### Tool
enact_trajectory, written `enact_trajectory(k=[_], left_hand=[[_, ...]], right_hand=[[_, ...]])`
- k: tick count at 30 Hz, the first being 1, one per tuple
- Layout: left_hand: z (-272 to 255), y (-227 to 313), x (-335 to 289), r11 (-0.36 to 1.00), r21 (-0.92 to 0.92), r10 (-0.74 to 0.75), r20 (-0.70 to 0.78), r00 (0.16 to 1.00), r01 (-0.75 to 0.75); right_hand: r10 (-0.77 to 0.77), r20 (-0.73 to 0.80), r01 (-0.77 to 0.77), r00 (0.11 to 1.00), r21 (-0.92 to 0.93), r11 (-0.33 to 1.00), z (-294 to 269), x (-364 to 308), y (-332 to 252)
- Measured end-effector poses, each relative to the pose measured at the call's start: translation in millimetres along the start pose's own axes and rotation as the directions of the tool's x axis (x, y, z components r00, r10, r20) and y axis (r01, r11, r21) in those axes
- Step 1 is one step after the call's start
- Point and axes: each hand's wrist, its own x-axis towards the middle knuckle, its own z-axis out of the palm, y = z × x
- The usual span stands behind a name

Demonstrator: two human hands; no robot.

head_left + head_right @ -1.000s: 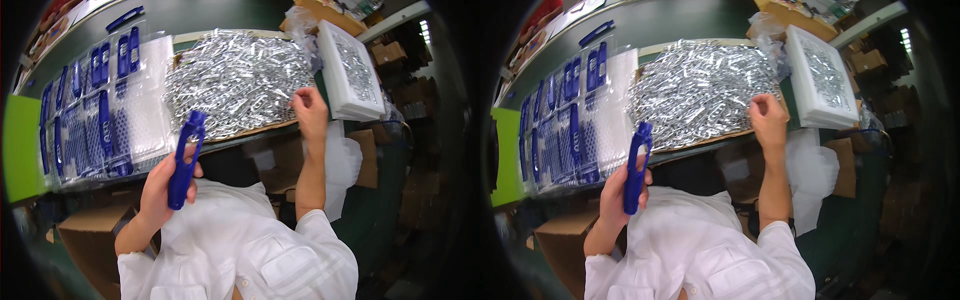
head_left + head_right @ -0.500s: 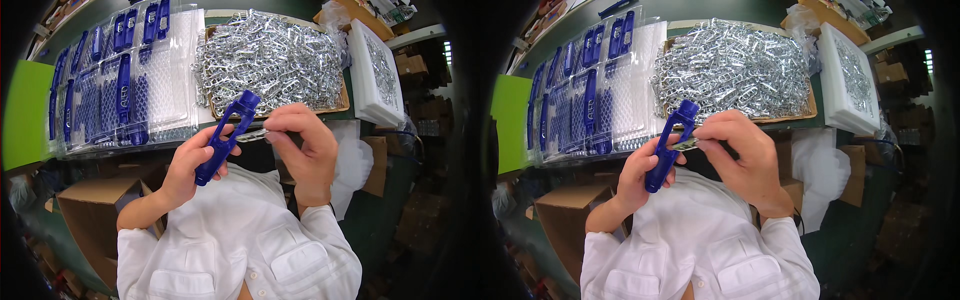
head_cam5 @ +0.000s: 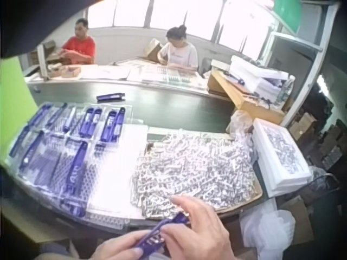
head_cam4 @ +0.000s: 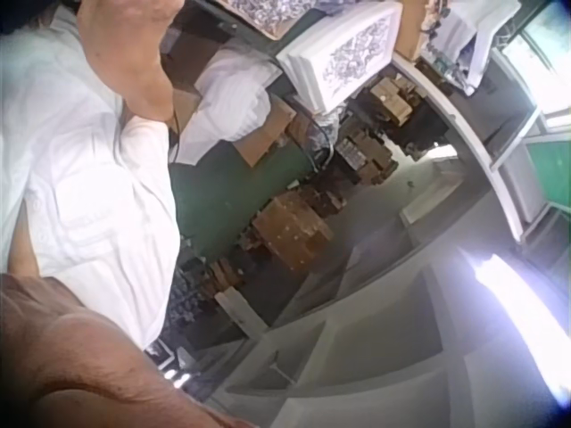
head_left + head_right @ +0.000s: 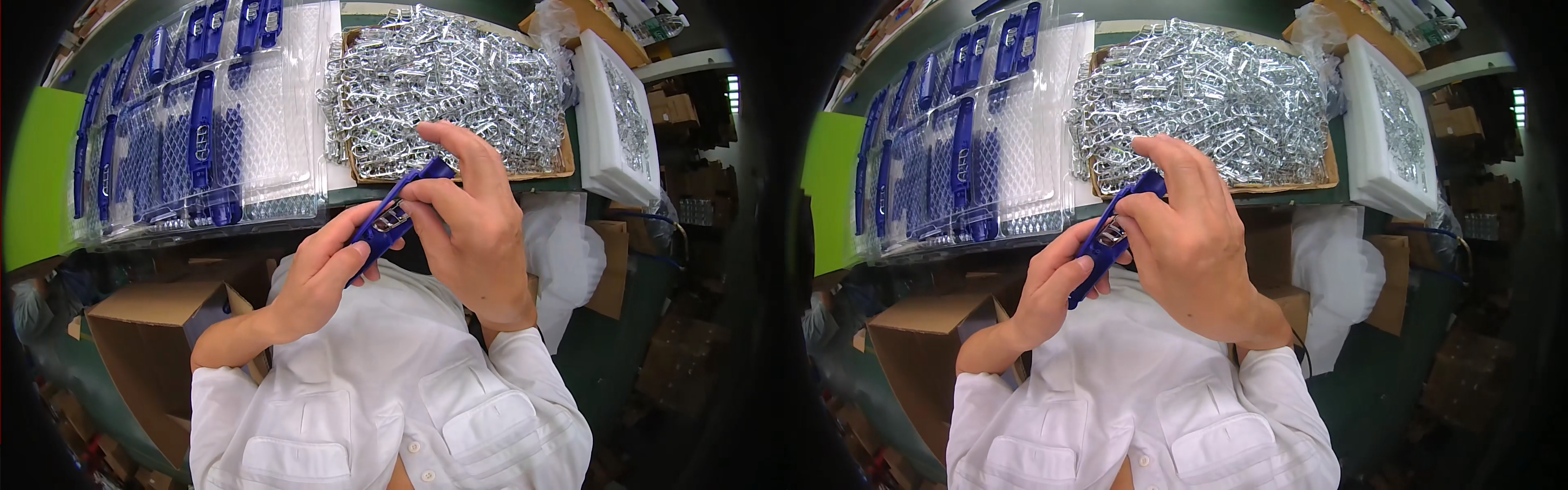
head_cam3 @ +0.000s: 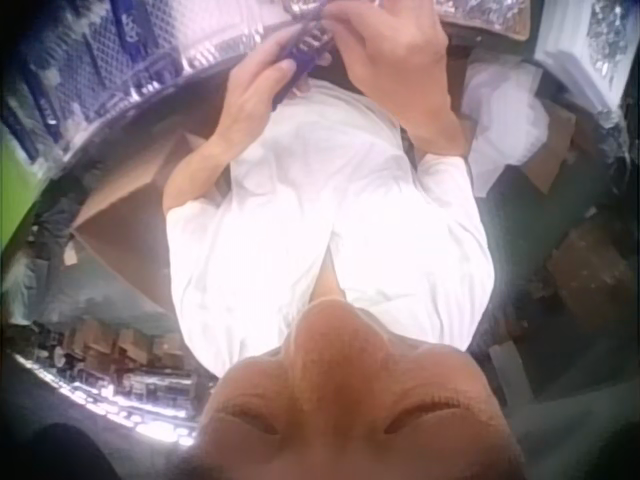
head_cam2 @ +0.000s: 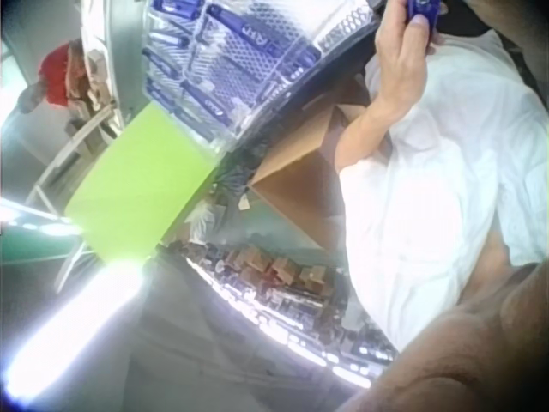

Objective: The person assembles blue vegetable peelers by inserting metal blades into plastic handles. They pick up a handle, insert a blade from a tray, and place the finished peeler into a clear plastic packaging tray. The process is repeated multiple times throughout the clip.

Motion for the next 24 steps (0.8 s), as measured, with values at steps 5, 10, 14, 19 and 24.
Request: enact_trajectory(k=[5,10,14,19,24], left_hand=[[-1.0,0.0,1.3,0.999,-0.035,-0.036,-0.017,0.999,0.035],[-3.8,-2.8,2.9,0.998,-0.054,-0.017,-0.014,1.000,0.016],[-5.2,-7.9,3.7,0.999,-0.047,0.024,-0.030,0.999,-0.026],[-3.4,-8.1,5.1,0.988,0.032,0.148,-0.017,0.989,-0.148],[-7.1,-0.8,15.6,0.985,0.153,0.075,0.006,0.997,-0.075]], right_hand=[[-0.036,0.039,0.034,0.999,0.043,0.999,5.8,2.2,5.7],[0.014,0.041,-0.018,0.999,0.087,0.996,12.7,-0.9,11.6],[0.127,-0.183,-0.108,0.975,0.112,0.988,23.2,-1.8,2.0],[0.366,0.089,-0.362,0.926,0.480,0.799,23.8,-3.4,15.1],[0.383,0.147,-0.398,0.912,0.541,0.740,36.7,-12.3,24.6]])
